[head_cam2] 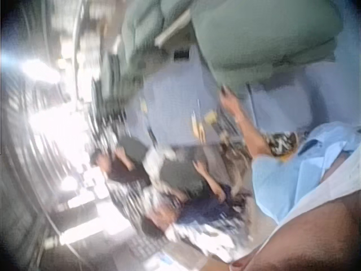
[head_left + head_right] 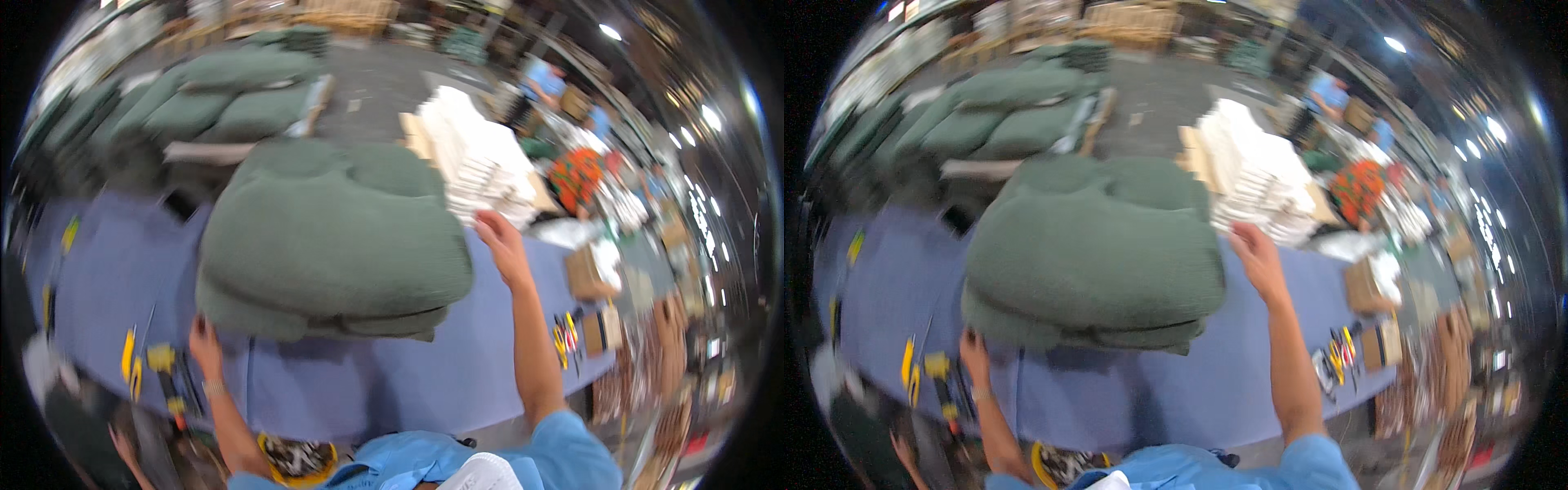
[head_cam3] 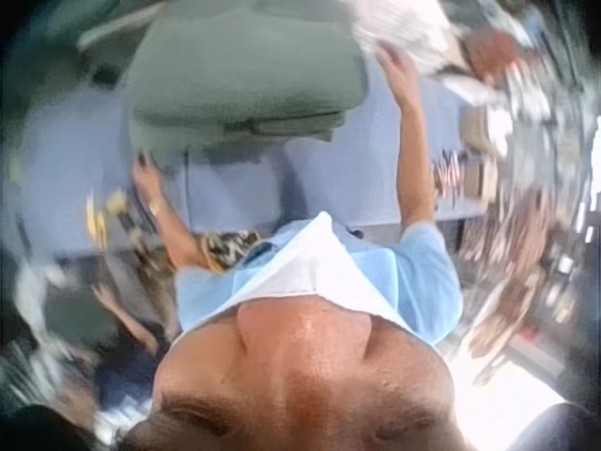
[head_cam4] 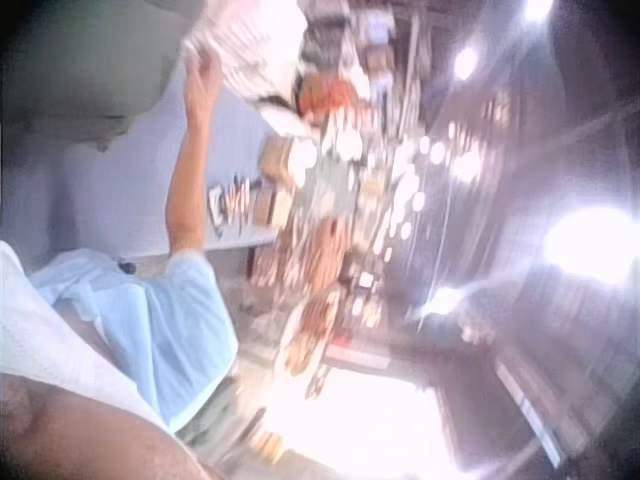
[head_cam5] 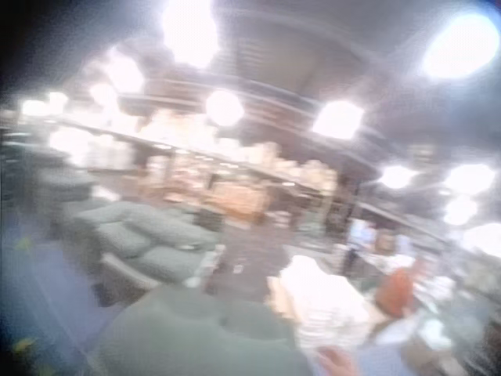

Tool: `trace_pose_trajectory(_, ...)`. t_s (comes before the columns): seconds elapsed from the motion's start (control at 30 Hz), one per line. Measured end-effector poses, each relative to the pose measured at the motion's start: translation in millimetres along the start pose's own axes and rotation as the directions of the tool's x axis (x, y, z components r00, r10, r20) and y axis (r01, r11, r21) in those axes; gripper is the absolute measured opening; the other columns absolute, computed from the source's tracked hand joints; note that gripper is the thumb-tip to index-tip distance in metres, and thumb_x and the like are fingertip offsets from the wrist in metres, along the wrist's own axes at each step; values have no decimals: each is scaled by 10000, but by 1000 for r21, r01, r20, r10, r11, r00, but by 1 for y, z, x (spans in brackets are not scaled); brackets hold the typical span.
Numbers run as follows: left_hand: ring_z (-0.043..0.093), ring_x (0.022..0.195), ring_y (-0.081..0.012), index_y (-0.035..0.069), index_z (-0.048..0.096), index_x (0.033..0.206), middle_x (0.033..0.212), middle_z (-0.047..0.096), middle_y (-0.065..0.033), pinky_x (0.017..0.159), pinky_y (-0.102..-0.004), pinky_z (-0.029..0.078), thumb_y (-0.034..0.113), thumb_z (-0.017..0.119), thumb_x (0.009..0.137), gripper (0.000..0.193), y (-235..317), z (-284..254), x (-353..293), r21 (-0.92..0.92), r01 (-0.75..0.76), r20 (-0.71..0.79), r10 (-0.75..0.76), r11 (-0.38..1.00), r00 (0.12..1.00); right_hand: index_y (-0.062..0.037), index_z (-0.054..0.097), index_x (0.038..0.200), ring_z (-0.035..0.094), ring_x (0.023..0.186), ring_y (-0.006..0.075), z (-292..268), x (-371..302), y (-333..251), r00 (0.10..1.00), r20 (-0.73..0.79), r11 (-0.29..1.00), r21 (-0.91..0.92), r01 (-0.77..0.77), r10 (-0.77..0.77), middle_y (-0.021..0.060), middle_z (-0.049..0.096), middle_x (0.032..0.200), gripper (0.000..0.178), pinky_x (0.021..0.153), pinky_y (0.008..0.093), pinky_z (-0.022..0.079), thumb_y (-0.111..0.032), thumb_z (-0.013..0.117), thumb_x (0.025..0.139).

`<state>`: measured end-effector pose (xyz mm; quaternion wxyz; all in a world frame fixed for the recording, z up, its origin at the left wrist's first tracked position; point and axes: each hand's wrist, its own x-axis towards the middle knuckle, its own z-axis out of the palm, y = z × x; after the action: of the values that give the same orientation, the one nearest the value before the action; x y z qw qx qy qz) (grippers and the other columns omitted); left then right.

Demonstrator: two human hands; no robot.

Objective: The person assembles green fabric cushions by inserting white foam inserts, folding and tucking the fabric edges, and securing seams with a staple gun. The person also uses a utility knife to trim excess fabric and stacks the finished cushions on the table.

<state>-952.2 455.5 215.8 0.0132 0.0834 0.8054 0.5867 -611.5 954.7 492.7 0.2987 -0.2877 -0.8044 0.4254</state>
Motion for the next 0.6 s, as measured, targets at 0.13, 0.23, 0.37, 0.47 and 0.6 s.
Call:
trace_pose_trajectory(0.13, 418, 1450, -364, -44, 532, 1420, 1530, 494, -205, 1195, -503, 315, 203, 561, 1006, 483, -59, 17, -51, 617, -148, 31, 165, 773, 986, -20, 711, 1142, 663, 837, 136, 28, 68, -56, 985, 27, 936, -309, 171, -171, 86, 750, 955, 315, 759, 308, 518, -284, 676, 975)
trace_pose_trajectory(0.23, 369, 1494, -332, -20, 507, 1449, 1579, 452, -161, 1214, -513, 286, 203, 559, 984, 518, -66, 20, -55, 764, -110, -11, 184, 636, 983, -49, 718, 1114, 687, 830, 193, 85, 131, -92, 962, 159, 885, -382, 267, -222, 102, 744, 908, 299, 763, 337, 528, -304, 680, 962)
trace_pose_trajectory(0.37, 344, 1515, -299, 34, 500, 1476, 1603, 436, -120, 1226, -487, 275, 223, 606, 956, 563, -46, 25, -57, 771, -112, -3, 180, 627, 984, -55, 721, 1115, 722, 823, 208, 171, 223, -94, 895, 279, 773, -455, 443, -348, 104, 752, 890, 263, 769, 350, 554, -273, 678, 974)
trace_pose_trajectory(0.47, 351, 1513, -292, 56, 530, 1460, 1600, 445, -106, 1227, -483, 275, 216, 613, 959, 532, -43, 21, -55, 759, -83, 1, 126, 646, 992, -65, 720, 1088, 740, 829, 256, 238, 296, -97, 852, 256, 668, -534, 519, -457, 120, 761, 892, 261, 770, 376, 564, -292, 675, 969)
trace_pose_trajectory(0.6, 379, 1500, -293, 60, 572, 1424, 1576, 478, -107, 1228, -485, 274, 184, 581, 982, 459, -60, 21, -55, 792, -73, 13, 103, 606, 995, -110, 687, 1170, 701, 1006, 377, 311, 375, -111, 830, 231, 577, -623, 527, -508, 129, 755, 1037, 315, 860, 497, 546, -335, 649, 953)
